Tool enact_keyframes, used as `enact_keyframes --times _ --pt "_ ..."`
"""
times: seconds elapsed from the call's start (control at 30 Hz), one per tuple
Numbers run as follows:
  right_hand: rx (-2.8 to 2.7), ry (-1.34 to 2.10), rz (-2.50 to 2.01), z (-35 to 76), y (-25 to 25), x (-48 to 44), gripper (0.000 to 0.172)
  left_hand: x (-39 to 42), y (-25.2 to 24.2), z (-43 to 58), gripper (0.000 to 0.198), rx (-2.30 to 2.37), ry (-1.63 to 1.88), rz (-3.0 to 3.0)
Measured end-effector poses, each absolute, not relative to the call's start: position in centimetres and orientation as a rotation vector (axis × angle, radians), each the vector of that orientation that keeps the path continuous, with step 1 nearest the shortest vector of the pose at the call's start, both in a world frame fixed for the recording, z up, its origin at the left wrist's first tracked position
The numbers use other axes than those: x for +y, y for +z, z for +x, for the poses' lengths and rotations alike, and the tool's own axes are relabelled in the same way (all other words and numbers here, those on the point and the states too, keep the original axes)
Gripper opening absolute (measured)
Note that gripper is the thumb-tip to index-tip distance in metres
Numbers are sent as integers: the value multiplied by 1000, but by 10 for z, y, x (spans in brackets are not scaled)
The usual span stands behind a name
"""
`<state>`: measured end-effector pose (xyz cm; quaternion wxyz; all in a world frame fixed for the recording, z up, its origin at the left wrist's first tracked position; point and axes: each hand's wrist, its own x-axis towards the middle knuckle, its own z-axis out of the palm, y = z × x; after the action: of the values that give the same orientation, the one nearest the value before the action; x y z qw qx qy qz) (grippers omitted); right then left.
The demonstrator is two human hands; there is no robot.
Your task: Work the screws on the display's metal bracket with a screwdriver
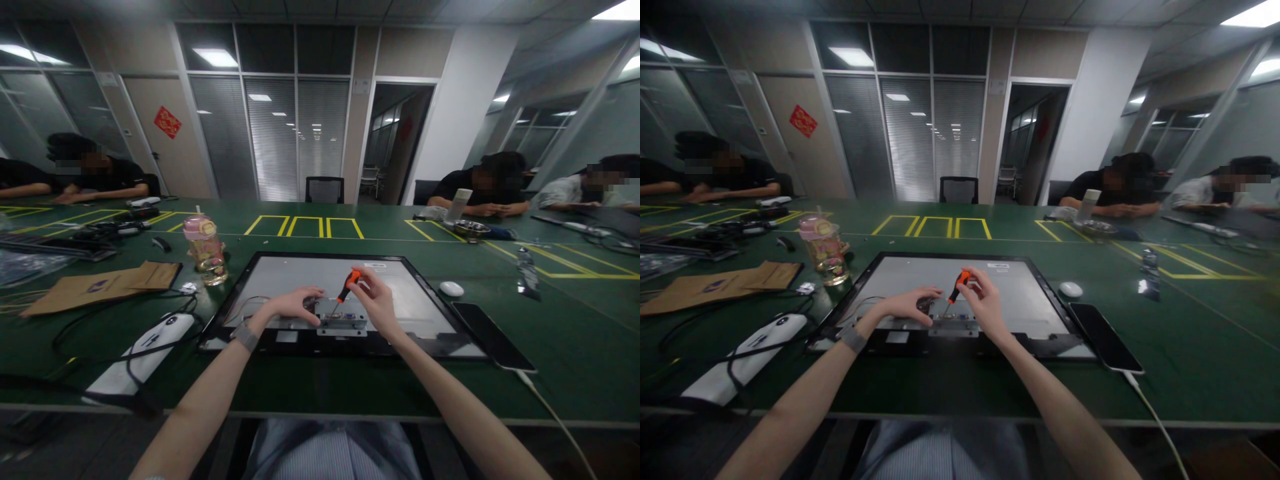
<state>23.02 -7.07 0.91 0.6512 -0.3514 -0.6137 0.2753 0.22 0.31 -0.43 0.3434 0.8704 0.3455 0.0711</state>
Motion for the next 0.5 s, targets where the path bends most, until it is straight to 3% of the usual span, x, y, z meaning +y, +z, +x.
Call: enact_keyframes --times 0.3,0.5 --pt "-1460 812 -639 228 19 -78 29 5 -6 2 81 892 174 2275" --pt "-1407 649 -746 229 14 -75 23 3 -3 2 82 908 160 2269"
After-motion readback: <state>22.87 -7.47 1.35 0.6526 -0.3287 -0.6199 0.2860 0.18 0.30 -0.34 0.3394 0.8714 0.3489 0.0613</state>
